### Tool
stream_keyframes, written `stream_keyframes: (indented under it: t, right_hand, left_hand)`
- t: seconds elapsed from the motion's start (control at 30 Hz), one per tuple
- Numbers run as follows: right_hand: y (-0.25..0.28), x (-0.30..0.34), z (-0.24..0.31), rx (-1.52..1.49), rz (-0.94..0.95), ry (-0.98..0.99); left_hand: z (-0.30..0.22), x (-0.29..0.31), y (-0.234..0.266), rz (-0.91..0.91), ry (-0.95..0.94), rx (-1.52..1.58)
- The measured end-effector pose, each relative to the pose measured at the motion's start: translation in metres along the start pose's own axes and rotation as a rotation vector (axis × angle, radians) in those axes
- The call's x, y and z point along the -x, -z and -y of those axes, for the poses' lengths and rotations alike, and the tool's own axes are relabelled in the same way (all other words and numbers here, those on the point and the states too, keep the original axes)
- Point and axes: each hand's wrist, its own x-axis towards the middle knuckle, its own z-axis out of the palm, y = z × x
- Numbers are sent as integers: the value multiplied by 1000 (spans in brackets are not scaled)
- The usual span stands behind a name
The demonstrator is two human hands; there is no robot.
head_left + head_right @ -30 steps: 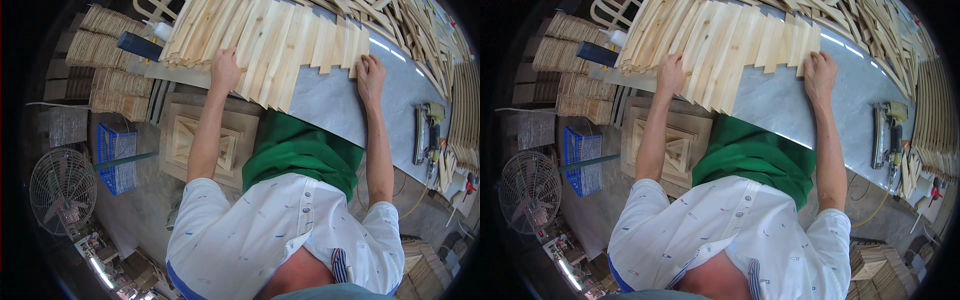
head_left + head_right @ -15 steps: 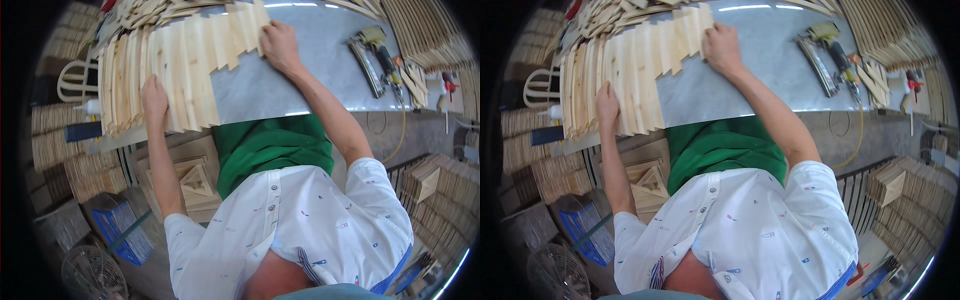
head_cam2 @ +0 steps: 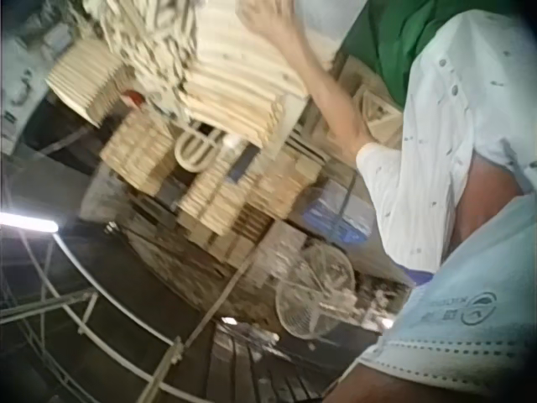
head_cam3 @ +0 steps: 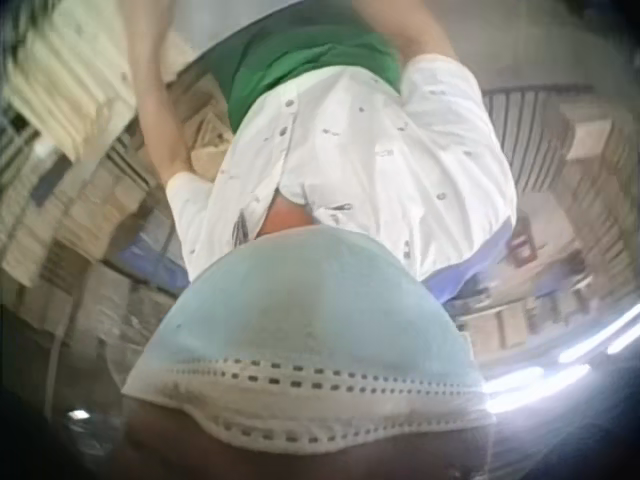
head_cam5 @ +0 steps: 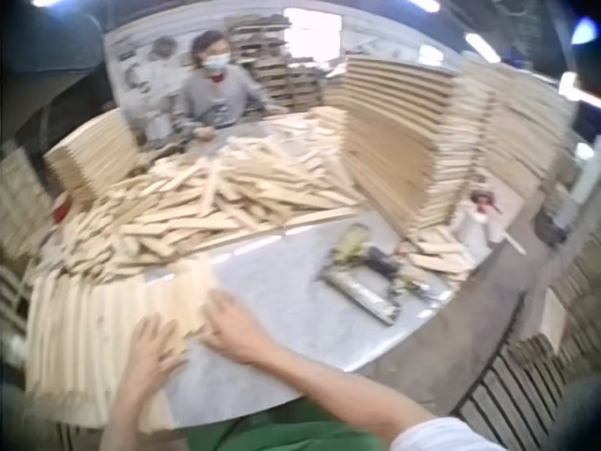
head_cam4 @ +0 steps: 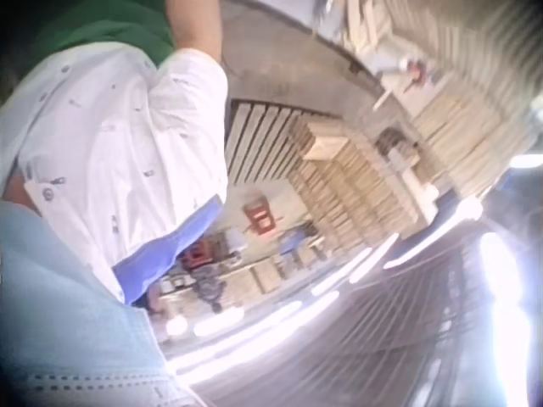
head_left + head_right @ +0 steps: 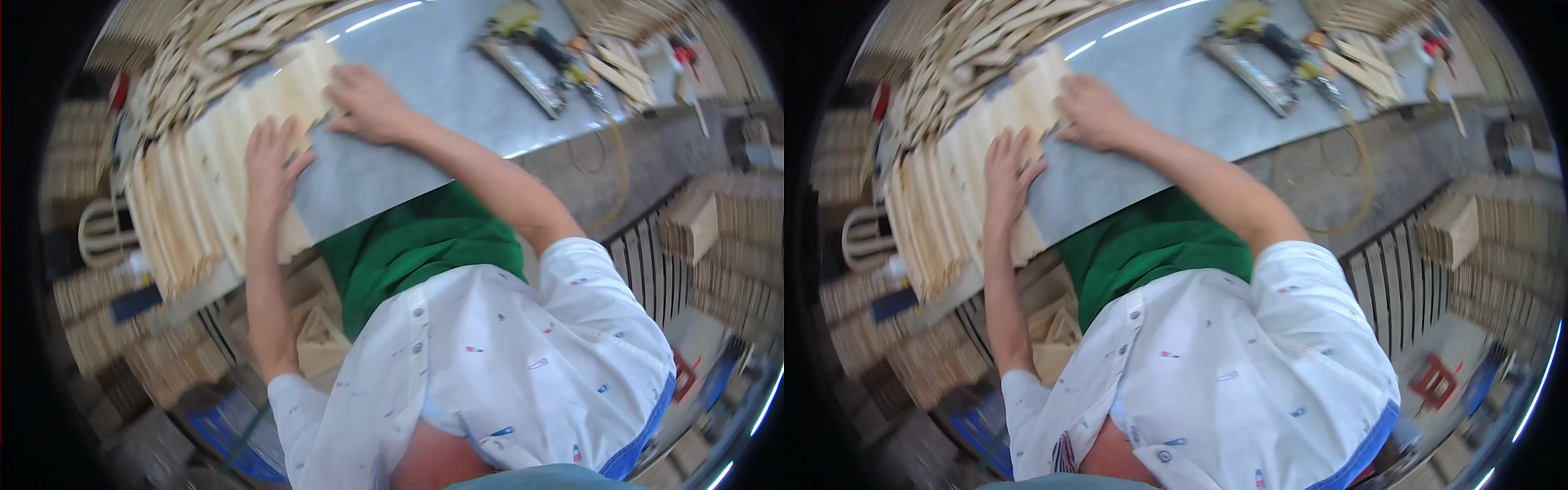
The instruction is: Assembling and gluing wooden frames in a woodworking workshop.
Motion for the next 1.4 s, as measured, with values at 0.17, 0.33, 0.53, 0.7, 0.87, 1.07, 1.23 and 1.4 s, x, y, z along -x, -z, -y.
stream_keyframes:
  t: [0.17,0.33,0.53,0.7,0.87,1.07,1.23,1.4]
  right_hand:
    - [10,-8,4,-18,-39,-28]
    - [-2,-13,4,-12,-4,-23]
    - [7,-3,4,27,-80,-51]
    - [9,-2,3,-148,-178,-190]
    - [16,-7,4,-225,-166,-266]
    - [24,-13,12,-308,-117,-371]
    - [30,-10,12,-354,-83,-423]
    - [36,-11,15,-367,-51,-436]
  left_hand:
    - [-4,-16,6,-51,-31,38]
    - [17,-8,-7,-80,-41,-14]
    - [9,-3,8,-189,27,11]
    - [50,-4,40,-172,467,283]
    - [134,-45,49,-206,540,165]
    - [162,-130,41,-257,150,-174]
    - [225,-173,70,-97,458,73]
    - [283,-169,62,69,585,-211]
